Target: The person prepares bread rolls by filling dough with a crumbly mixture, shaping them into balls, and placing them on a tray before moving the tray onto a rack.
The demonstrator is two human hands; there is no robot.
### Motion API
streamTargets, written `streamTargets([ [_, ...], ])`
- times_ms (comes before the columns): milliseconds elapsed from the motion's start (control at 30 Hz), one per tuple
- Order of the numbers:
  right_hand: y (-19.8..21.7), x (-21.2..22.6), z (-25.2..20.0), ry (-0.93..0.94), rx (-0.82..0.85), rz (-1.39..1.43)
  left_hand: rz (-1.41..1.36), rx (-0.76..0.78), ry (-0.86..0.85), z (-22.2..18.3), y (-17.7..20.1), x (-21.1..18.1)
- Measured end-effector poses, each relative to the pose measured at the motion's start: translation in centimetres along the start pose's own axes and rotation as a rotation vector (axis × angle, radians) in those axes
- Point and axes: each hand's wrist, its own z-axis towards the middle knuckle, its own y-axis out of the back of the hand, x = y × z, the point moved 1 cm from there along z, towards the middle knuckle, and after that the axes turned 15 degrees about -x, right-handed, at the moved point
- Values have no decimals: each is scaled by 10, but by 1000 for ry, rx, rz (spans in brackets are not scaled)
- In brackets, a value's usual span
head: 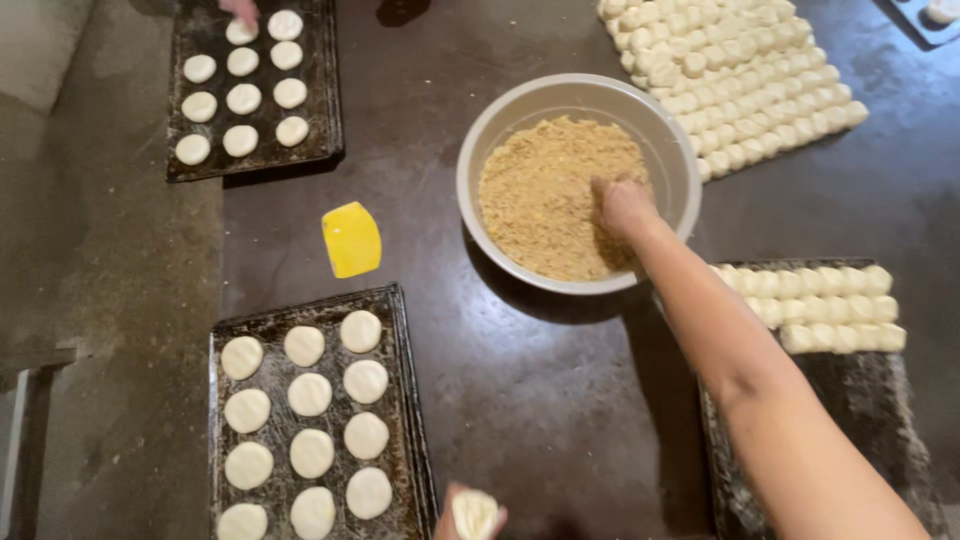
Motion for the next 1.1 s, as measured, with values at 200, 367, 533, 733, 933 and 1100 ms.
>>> streamTargets([
  [200,-40,-2,19,-152,143,-109,-66,6,85,-12,-3,73],
  [367,36,22,10,-302,16,176,-102,1,41,-4,5,86],
  [533,106,27,-26,-588,-39,722,-119,-2,45,30,8,-12],
  [733,145,57,-96,-772,62,1541,-142,279,-134,96,-49,-183],
  [933,215,103,-129,-366,93,1343,44,271,-255,157,-103,-271],
  [1100,231,134,-133,85,-207,523,111,45,-799,157,-131,-283],
])
